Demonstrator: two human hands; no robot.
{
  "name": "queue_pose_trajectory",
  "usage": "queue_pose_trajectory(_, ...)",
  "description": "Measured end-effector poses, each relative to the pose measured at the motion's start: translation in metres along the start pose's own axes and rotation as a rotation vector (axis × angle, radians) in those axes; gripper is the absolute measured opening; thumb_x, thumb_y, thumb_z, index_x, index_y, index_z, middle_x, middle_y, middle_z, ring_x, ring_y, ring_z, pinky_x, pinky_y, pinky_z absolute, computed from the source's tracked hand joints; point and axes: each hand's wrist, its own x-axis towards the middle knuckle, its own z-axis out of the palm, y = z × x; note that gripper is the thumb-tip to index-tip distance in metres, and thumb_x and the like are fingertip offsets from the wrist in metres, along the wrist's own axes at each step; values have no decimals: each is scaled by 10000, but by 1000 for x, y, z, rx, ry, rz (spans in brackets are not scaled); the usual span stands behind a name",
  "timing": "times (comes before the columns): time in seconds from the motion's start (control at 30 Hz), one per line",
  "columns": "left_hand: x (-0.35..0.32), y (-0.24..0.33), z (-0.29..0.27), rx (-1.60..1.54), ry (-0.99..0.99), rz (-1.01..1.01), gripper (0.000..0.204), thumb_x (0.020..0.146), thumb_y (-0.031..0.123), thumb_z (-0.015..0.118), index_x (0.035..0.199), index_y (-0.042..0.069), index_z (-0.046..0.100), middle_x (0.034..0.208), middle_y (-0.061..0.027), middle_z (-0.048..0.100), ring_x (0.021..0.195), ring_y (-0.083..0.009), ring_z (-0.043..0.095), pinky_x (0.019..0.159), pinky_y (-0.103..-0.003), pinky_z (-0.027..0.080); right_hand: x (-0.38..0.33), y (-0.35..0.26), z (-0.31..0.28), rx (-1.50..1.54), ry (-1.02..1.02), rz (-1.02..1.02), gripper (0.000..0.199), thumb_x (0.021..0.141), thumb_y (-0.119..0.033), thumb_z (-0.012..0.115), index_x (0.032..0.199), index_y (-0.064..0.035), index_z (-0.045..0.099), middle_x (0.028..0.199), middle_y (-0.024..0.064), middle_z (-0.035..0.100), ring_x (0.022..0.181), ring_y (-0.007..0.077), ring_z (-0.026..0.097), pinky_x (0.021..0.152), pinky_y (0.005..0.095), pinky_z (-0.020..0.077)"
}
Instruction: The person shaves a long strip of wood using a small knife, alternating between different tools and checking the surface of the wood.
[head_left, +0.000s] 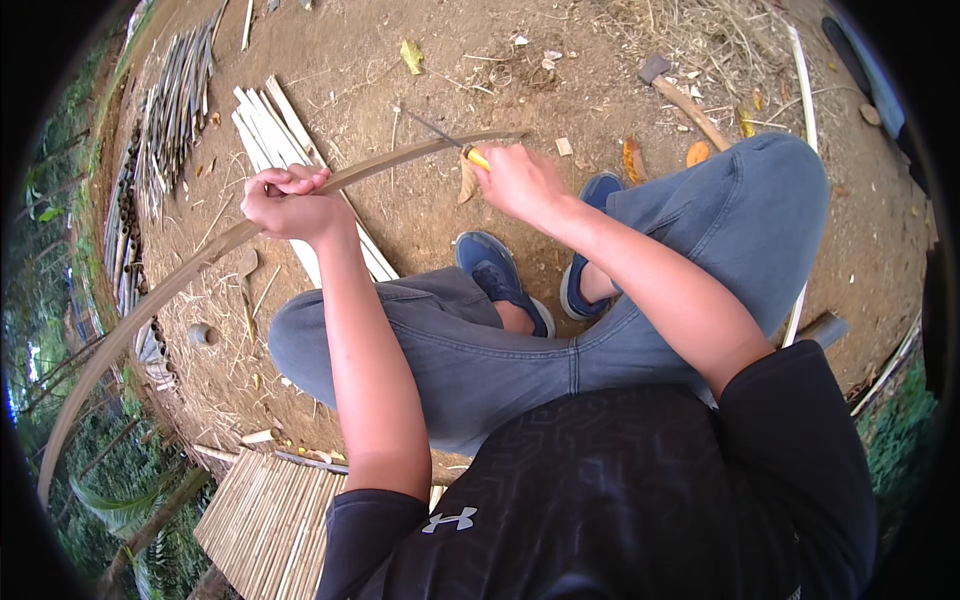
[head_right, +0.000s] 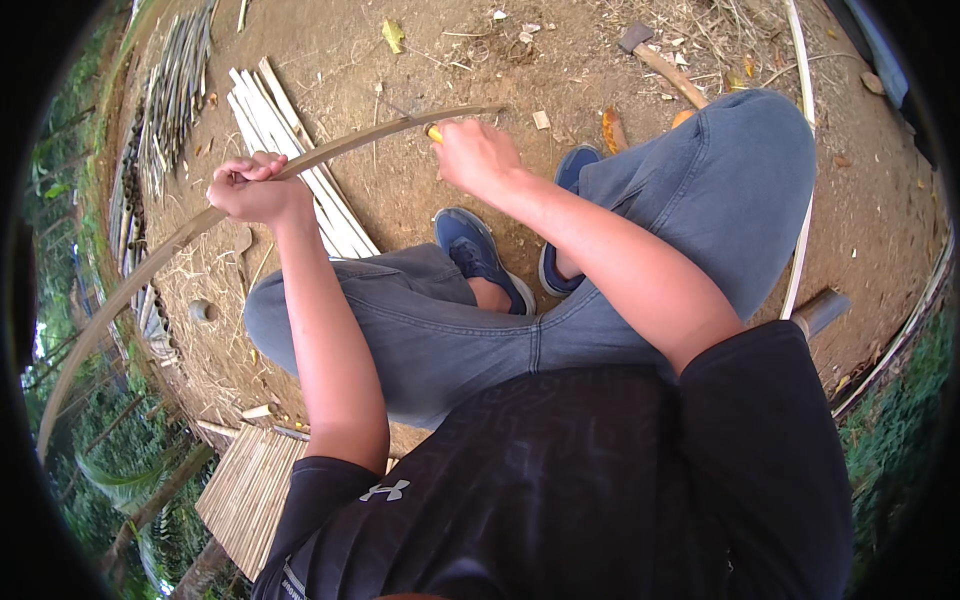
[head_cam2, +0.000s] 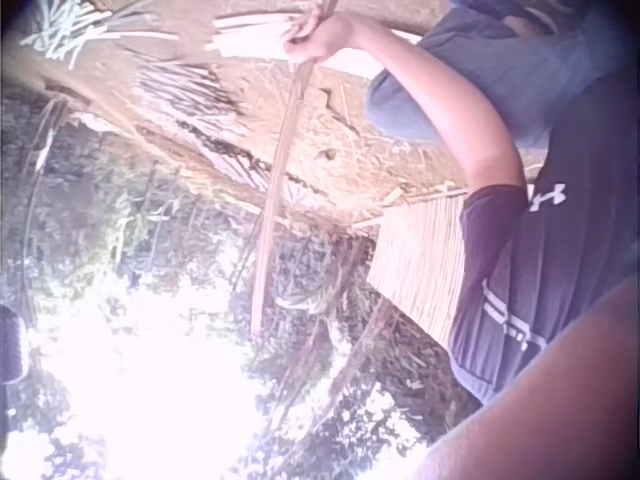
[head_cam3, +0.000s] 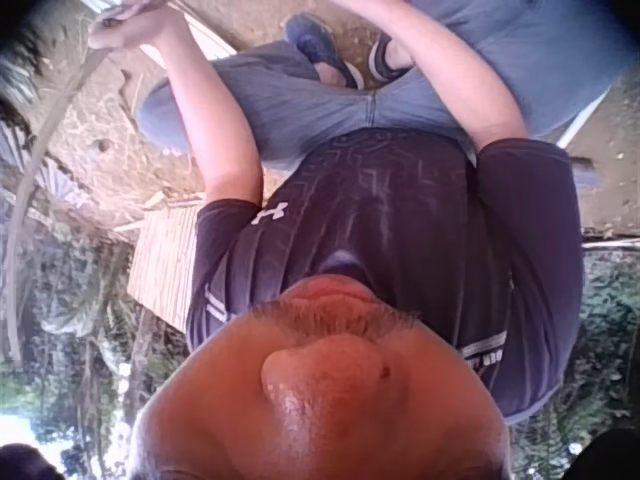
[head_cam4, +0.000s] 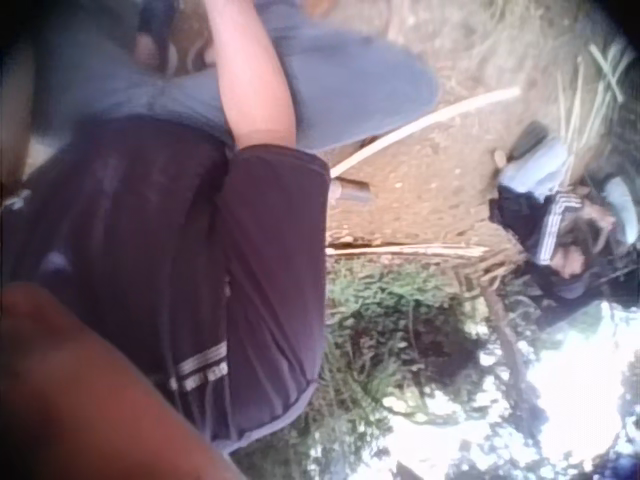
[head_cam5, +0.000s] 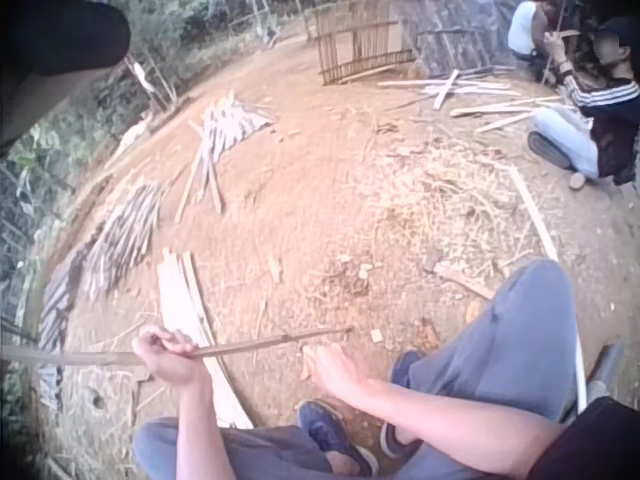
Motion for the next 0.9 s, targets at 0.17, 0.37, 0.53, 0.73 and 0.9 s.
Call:
queue_pose_trajectory(0.17,-9,5,7,29,-119,5,295,831,298,370,627,91,418,452,-12,350,412,-143,344,427,-284,357,12,11,-2,144,-61,173,251,941,-206,574,1063,-6,666,876,199,694,769,329,708,680,445,577)
queue_pose_trajectory(0.37,-1,1,-2,28,42,-52,318,842,331,369,633,98,424,454,-13,351,416,-144,347,435,-296,367,10,-5,-9,86,-37,79,242,941,-227,593,1014,-9,668,808,146,706,756,316,709,702,454,574)
queue_pose_trajectory(0.53,0,0,-7,25,63,-87,299,836,328,373,632,114,420,464,-14,349,420,-137,346,451,-307,370,6,0,3,72,13,32,238,931,-206,597,1016,5,665,773,166,697,693,305,707,643,442,576)
queue_pose_trajectory(0.73,-3,1,6,71,79,-41,293,842,319,359,647,110,422,455,-15,334,418,-148,341,435,-308,366,7,3,14,154,14,15,197,956,-105,532,1066,14,644,709,106,632,527,156,586,392,291,480)
queue_pose_trajectory(0.9,-1,-3,7,45,69,-45,296,843,319,349,657,101,425,444,-16,324,411,-148,335,429,-309,365,14,26,21,96,-1,94,162,928,-86,570,1019,20,652,706,123,636,526,188,596,418,315,494)
